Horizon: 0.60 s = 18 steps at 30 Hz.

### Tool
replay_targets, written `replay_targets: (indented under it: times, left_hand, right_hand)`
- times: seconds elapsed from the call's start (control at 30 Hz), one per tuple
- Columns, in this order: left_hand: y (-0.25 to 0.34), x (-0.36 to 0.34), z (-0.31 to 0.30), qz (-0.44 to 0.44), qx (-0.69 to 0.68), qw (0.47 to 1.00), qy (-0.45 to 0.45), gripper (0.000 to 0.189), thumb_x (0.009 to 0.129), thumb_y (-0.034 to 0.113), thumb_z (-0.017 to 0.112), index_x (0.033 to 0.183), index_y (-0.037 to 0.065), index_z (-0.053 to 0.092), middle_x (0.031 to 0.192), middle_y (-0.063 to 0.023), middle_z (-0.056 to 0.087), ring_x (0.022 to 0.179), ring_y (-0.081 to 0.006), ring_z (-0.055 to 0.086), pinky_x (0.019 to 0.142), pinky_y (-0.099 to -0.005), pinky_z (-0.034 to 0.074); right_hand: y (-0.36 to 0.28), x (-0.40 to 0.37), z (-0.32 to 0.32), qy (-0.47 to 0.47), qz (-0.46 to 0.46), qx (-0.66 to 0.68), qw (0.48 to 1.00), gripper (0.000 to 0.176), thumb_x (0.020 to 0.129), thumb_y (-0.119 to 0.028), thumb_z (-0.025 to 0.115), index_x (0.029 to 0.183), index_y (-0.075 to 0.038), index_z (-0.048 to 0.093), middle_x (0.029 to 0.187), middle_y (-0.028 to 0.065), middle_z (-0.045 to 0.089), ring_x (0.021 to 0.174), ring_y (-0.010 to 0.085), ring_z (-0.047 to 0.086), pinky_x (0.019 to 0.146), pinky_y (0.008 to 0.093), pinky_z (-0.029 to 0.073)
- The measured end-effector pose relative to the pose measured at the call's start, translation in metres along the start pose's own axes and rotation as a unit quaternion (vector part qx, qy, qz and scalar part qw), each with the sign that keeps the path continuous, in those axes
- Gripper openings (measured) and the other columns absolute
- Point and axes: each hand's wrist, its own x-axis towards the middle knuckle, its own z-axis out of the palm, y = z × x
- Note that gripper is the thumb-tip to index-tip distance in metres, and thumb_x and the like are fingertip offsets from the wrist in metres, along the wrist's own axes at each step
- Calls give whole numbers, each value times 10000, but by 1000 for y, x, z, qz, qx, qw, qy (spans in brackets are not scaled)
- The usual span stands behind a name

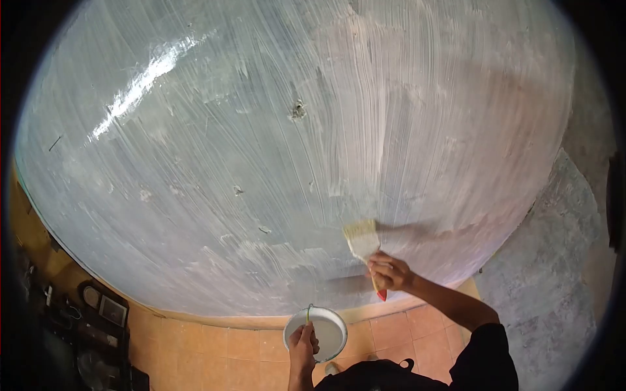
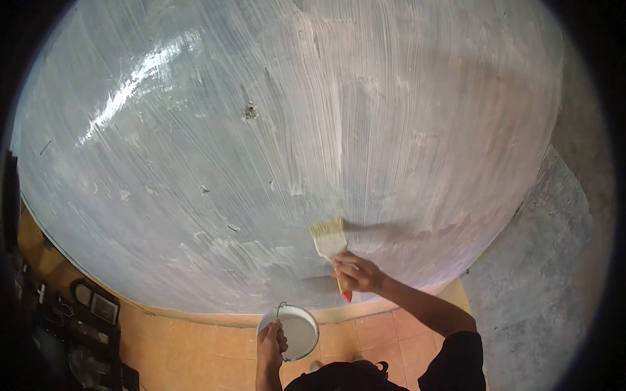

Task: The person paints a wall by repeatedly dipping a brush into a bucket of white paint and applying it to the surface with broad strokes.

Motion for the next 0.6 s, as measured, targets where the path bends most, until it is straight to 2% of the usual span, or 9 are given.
replay_targets:
  times: [0.13,0.17,0.23,0.27,0.33,0.4,0.5,0.6]
  left_hand:
    - [0,1,2,-2,8,1000,2,264,970,204,549,737,90,500,563,71,333,429,-32,280,392,-234,192]
    - [0,0,2,-2,12,1000,7,265,970,205,551,736,92,500,564,71,334,429,-33,283,390,-234,194]
    - [3,0,4,1,16,1000,5,266,969,204,553,733,94,497,565,71,338,429,-33,285,389,-234,196]
    - [3,-1,5,-1,20,1000,4,268,968,204,556,730,97,495,565,70,341,428,-34,288,387,-233,198]
    - [2,1,7,-2,20,1000,2,270,967,202,557,726,100,493,565,69,344,427,-35,289,386,-233,198]
    - [2,2,9,-5,17,1000,0,272,966,200,558,721,103,490,564,69,346,426,-35,290,384,-233,199]
    - [2,2,8,-11,6,1000,-5,279,964,199,560,712,106,486,562,68,350,425,-37,287,384,-234,197]
    - [0,3,7,1,6,1000,-7,217,959,186,550,765,93,524,575,89,308,436,-18,268,384,-221,172]
  right_hand:
    - [-44,-32,11,-38,109,106,988,406,731,-51,806,937,-97,458,1039,74,594,947,280,674,757,355,617]
    - [-46,-32,11,-34,107,105,988,406,731,-51,806,937,-97,458,1039,74,594,947,280,674,757,355,617]
    - [-50,-15,2,-96,211,183,955,367,730,-1,770,890,-106,456,991,58,583,872,251,677,697,341,607]
    - [-46,-4,-3,-95,209,182,956,367,730,-1,770,890,-106,456,991,58,583,872,251,677,697,341,607]
    - [-18,30,-18,-122,277,152,941,308,748,42,709,851,-106,460,945,61,581,820,242,666,654,328,589]
    - [13,80,-40,-88,313,192,926,255,770,60,659,836,-103,474,898,79,572,805,258,651,626,336,567]
    - [56,152,-76,-69,242,133,959,222,775,76,628,874,-74,499,867,96,563,758,277,629,608,365,532]
    - [89,236,-120,-49,170,71,982,176,794,69,627,864,-49,518,813,109,547,720,287,600,611,386,498]
